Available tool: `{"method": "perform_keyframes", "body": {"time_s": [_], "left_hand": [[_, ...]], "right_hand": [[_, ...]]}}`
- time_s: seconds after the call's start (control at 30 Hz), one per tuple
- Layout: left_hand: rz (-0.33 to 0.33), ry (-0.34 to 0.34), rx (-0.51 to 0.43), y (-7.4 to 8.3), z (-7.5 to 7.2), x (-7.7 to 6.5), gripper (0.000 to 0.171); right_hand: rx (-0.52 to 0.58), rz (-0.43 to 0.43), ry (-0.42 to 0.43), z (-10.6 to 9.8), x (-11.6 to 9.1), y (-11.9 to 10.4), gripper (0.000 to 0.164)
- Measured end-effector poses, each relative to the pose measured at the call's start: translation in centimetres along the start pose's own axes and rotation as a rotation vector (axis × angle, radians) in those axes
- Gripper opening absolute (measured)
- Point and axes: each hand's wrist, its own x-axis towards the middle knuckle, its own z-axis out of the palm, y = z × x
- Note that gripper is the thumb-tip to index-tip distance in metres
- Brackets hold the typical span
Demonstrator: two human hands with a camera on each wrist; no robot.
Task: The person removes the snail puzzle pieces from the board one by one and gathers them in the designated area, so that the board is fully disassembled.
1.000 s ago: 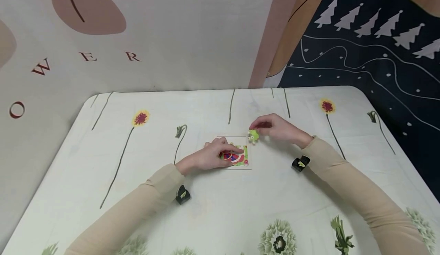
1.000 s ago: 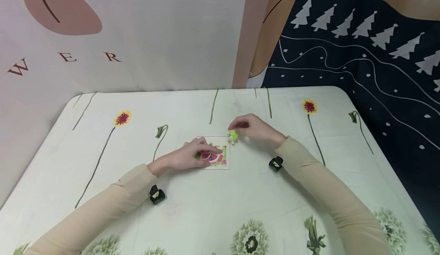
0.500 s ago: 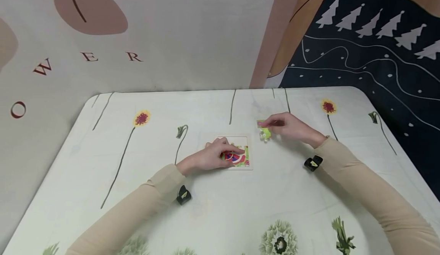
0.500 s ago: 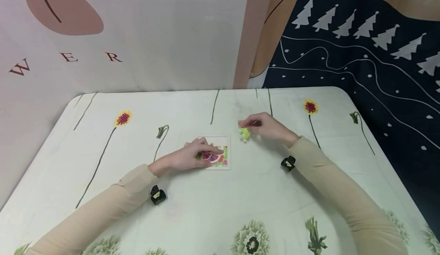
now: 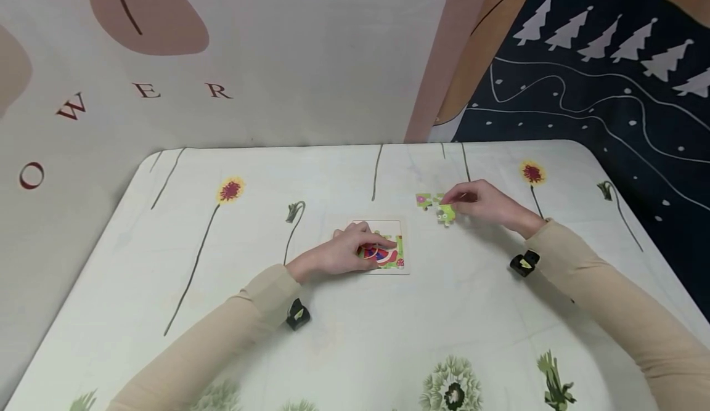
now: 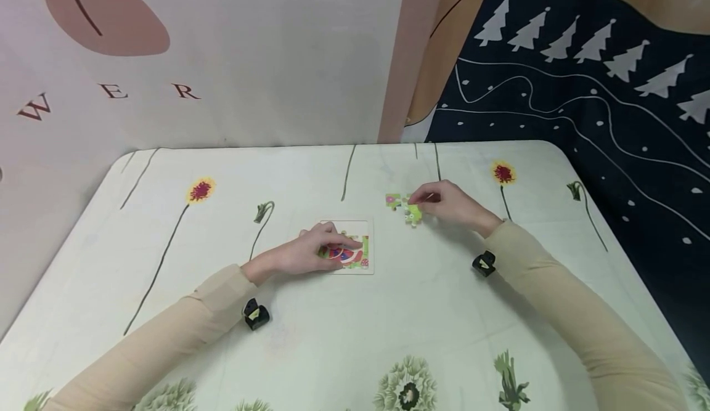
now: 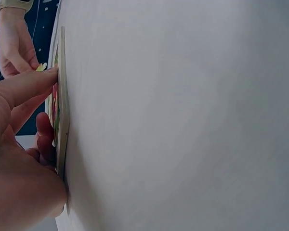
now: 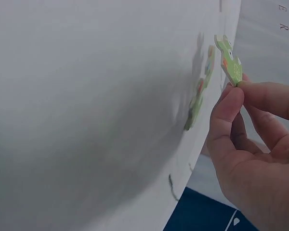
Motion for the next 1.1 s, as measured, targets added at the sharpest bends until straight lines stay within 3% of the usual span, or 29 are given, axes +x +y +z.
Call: {"method": "perform_keyframes", "body": {"time_s": [0.5, 1.1], "left_hand": [[-0.002, 0.002, -0.005, 0.0, 0.1, 0.1, 0.046], [0.0, 0.005, 0.0, 0.1, 0.0, 0.0, 0.045]], "right_hand": [[-0.029, 0.026, 0.03, -1.8, -0.9, 2.3, 0.024], [-0.029, 0.089, 0.061, -3.2, 0.2, 3.2, 0.027]]}}
